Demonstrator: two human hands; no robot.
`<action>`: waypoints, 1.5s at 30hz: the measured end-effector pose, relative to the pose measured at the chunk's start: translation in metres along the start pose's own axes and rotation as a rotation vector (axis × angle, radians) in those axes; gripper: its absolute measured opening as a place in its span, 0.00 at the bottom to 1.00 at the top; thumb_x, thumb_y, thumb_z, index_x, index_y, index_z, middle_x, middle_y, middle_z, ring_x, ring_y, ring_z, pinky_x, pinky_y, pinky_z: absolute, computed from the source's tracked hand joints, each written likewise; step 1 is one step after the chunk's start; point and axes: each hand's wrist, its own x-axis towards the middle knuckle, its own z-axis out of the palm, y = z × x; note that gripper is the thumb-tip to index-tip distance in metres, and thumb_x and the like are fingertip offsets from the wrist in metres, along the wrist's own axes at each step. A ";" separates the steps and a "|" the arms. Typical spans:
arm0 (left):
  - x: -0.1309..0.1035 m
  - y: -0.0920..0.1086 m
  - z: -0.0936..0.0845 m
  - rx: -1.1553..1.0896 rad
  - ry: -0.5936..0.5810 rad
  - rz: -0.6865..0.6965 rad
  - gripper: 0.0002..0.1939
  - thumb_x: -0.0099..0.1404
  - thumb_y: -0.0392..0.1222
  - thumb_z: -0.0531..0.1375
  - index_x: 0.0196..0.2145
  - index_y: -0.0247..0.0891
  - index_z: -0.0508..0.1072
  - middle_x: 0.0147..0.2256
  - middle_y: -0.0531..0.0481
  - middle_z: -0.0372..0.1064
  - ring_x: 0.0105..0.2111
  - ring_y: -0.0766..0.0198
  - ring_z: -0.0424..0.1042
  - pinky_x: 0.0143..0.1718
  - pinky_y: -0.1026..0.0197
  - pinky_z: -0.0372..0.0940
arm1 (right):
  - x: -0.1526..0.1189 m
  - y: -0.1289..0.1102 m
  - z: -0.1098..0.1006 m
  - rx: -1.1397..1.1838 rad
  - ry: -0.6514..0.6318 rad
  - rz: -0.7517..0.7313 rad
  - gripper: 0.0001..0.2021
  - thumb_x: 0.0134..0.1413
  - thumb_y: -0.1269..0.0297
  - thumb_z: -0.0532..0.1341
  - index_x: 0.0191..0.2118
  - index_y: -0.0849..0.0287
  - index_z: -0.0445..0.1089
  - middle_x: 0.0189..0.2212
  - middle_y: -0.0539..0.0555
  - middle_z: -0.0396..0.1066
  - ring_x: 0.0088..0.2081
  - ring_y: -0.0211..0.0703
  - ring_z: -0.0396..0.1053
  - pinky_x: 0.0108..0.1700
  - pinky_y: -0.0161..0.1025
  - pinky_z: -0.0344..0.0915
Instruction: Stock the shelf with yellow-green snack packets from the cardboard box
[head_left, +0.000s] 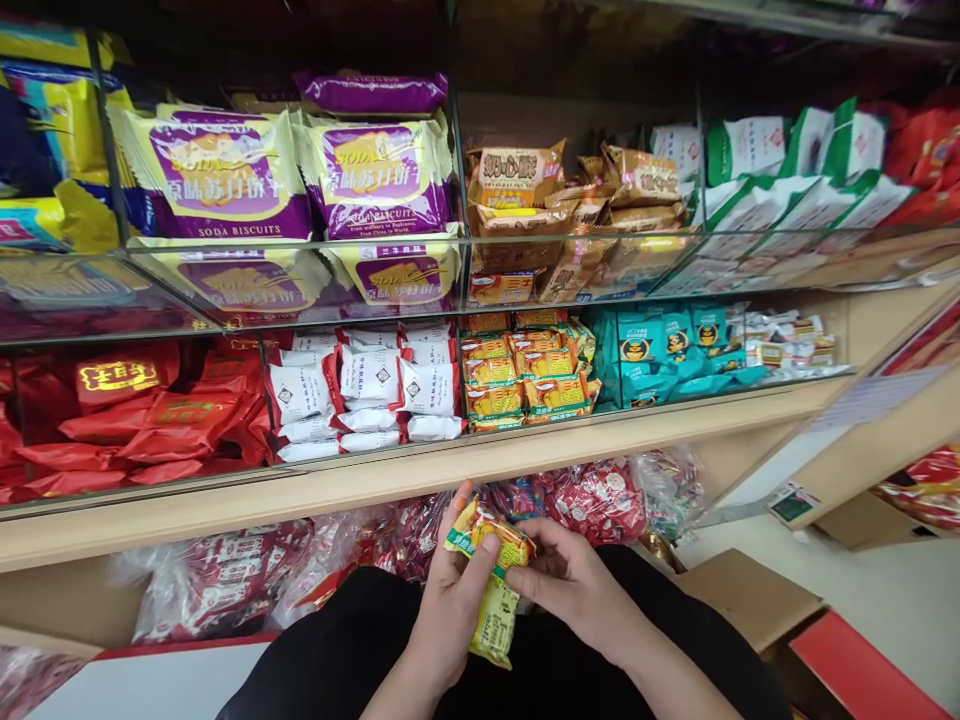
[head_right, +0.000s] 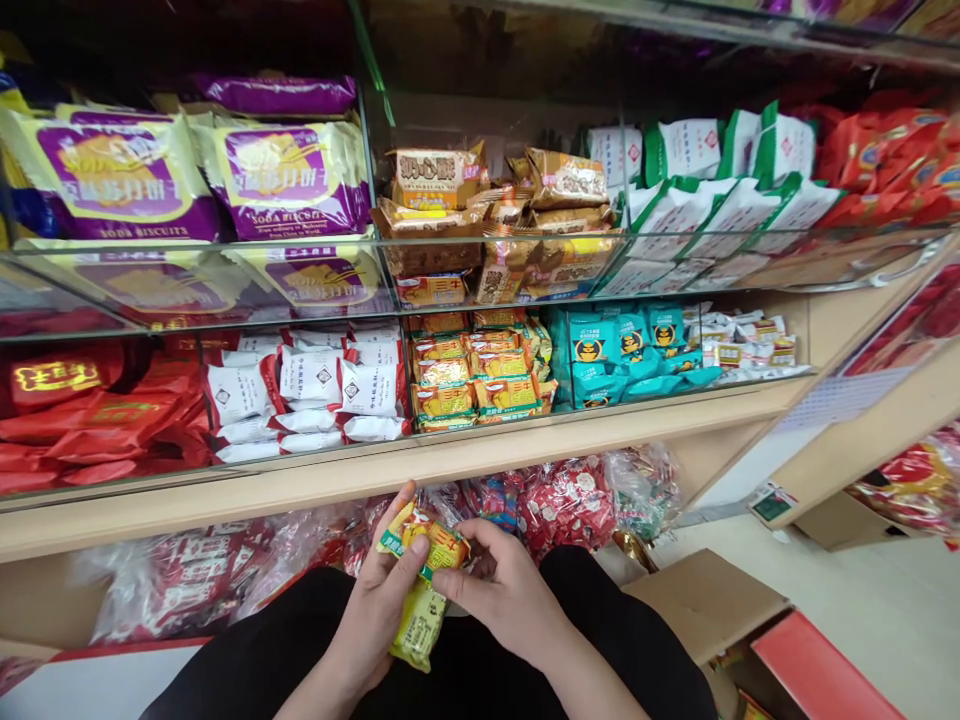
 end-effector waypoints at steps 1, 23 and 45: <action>0.002 -0.001 -0.001 0.029 -0.005 -0.002 0.20 0.55 0.41 0.62 0.47 0.43 0.67 0.34 0.51 0.73 0.34 0.62 0.72 0.34 0.64 0.66 | 0.001 0.000 0.000 0.035 0.013 0.004 0.16 0.43 0.58 0.64 0.39 0.59 0.66 0.29 0.49 0.66 0.29 0.36 0.62 0.31 0.34 0.60; 0.010 -0.006 -0.007 0.102 -0.031 -0.058 0.14 0.51 0.42 0.65 0.37 0.39 0.72 0.29 0.51 0.75 0.30 0.64 0.72 0.32 0.65 0.66 | 0.002 -0.005 -0.012 -0.105 0.016 -0.111 0.13 0.47 0.58 0.62 0.38 0.59 0.67 0.29 0.49 0.67 0.29 0.36 0.63 0.30 0.33 0.60; 0.011 -0.034 -0.019 0.261 -0.130 0.046 0.11 0.50 0.45 0.65 0.32 0.40 0.75 0.30 0.49 0.72 0.34 0.62 0.68 0.35 0.64 0.63 | 0.082 -0.063 -0.096 -0.945 1.113 -0.465 0.14 0.53 0.57 0.54 0.36 0.63 0.69 0.35 0.62 0.65 0.37 0.51 0.62 0.40 0.46 0.60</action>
